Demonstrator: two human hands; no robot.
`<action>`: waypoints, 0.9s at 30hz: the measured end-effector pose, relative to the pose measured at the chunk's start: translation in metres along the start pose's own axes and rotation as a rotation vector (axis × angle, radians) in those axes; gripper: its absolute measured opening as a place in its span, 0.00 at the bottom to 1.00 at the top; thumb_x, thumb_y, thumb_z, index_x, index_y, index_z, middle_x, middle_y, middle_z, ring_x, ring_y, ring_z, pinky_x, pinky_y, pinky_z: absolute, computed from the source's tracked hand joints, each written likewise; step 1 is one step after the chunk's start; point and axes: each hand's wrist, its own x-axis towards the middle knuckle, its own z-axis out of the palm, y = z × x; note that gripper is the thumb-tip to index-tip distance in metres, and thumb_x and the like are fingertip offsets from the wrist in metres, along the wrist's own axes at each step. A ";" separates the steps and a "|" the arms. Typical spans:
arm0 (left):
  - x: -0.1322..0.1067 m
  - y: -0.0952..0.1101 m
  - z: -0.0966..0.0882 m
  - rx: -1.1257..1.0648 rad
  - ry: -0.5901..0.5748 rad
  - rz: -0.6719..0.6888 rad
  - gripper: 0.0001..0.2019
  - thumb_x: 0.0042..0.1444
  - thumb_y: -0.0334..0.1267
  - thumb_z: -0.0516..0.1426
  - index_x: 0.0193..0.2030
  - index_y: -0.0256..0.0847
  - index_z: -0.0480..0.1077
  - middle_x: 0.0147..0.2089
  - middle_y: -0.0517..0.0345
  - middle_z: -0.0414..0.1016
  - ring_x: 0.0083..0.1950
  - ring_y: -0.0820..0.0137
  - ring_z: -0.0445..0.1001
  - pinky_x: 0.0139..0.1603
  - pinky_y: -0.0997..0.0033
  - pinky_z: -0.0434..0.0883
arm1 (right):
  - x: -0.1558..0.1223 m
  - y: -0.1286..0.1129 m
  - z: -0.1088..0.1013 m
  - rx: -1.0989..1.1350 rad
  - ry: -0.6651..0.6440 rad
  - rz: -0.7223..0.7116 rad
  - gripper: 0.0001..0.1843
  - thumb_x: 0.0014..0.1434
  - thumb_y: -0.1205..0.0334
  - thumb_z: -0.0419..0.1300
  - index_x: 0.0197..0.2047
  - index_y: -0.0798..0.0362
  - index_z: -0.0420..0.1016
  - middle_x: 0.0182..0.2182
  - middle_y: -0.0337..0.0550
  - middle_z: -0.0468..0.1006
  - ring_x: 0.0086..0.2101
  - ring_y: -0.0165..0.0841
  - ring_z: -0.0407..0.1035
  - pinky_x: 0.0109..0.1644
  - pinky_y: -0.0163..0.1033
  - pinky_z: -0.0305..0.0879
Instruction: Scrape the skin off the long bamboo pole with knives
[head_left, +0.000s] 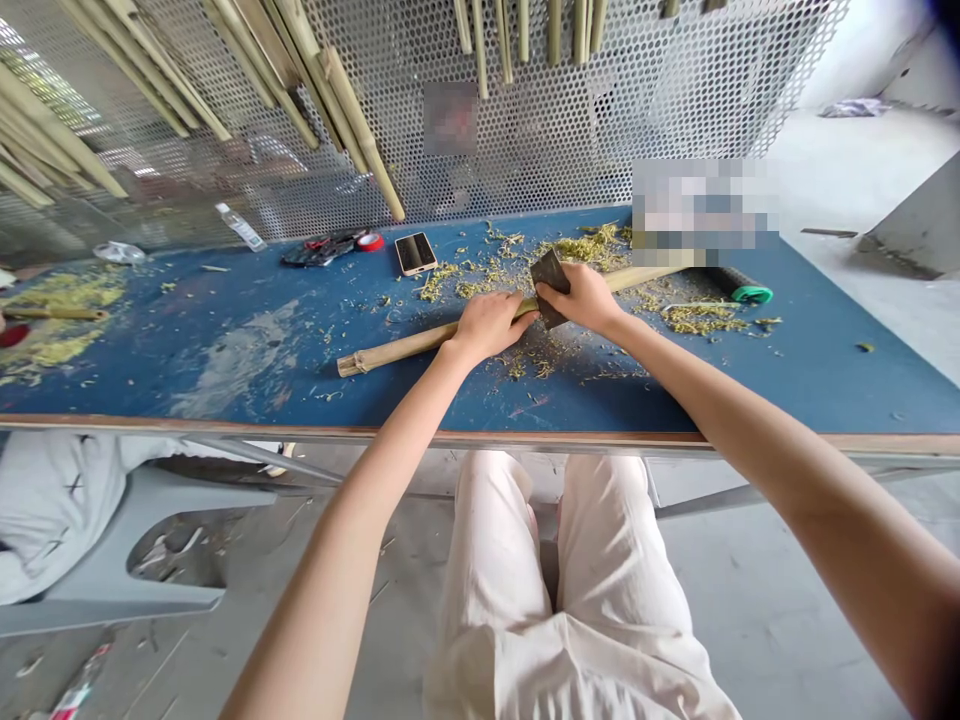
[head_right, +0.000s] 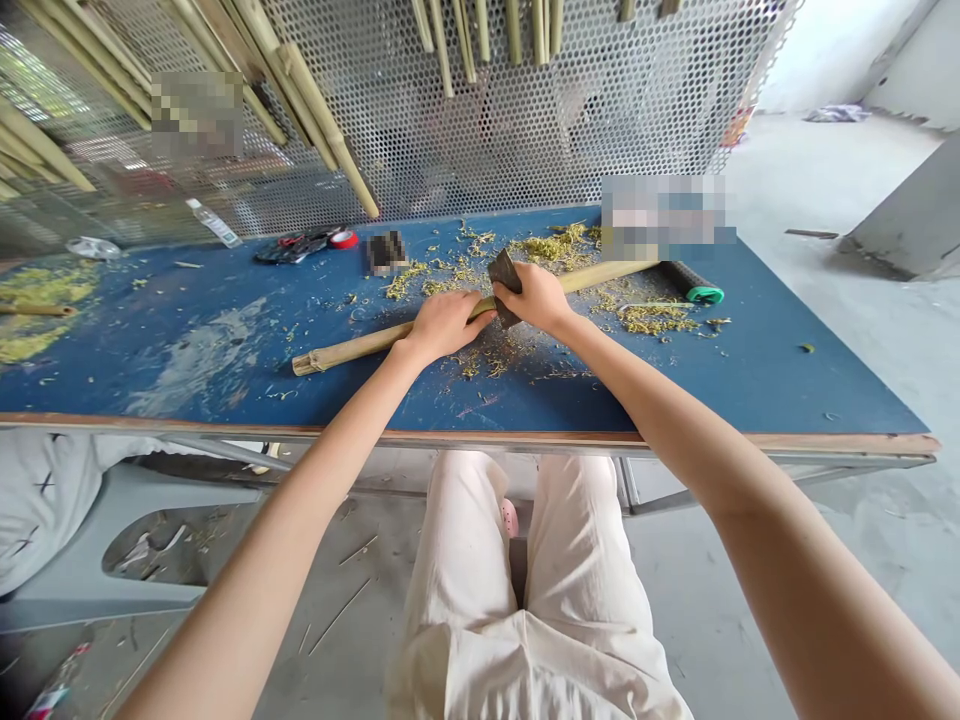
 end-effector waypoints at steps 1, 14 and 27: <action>0.000 0.000 0.000 -0.003 0.000 0.001 0.24 0.72 0.53 0.48 0.54 0.36 0.75 0.48 0.41 0.81 0.50 0.52 0.79 0.47 0.59 0.69 | 0.000 0.000 -0.001 0.003 -0.013 0.002 0.22 0.65 0.39 0.54 0.40 0.50 0.73 0.30 0.51 0.76 0.34 0.45 0.70 0.40 0.47 0.67; -0.001 0.002 -0.007 -0.033 -0.041 -0.009 0.24 0.72 0.52 0.48 0.55 0.33 0.74 0.50 0.39 0.81 0.52 0.52 0.79 0.49 0.60 0.69 | 0.004 0.011 0.002 0.058 0.034 -0.074 0.21 0.63 0.39 0.56 0.34 0.49 0.67 0.26 0.47 0.71 0.29 0.40 0.66 0.34 0.44 0.63; 0.000 0.001 -0.004 -0.061 -0.029 -0.019 0.23 0.71 0.52 0.50 0.54 0.34 0.74 0.50 0.40 0.81 0.53 0.54 0.79 0.50 0.62 0.68 | 0.003 0.010 0.003 0.033 0.039 -0.055 0.19 0.64 0.42 0.56 0.32 0.48 0.64 0.27 0.46 0.71 0.29 0.39 0.65 0.35 0.44 0.62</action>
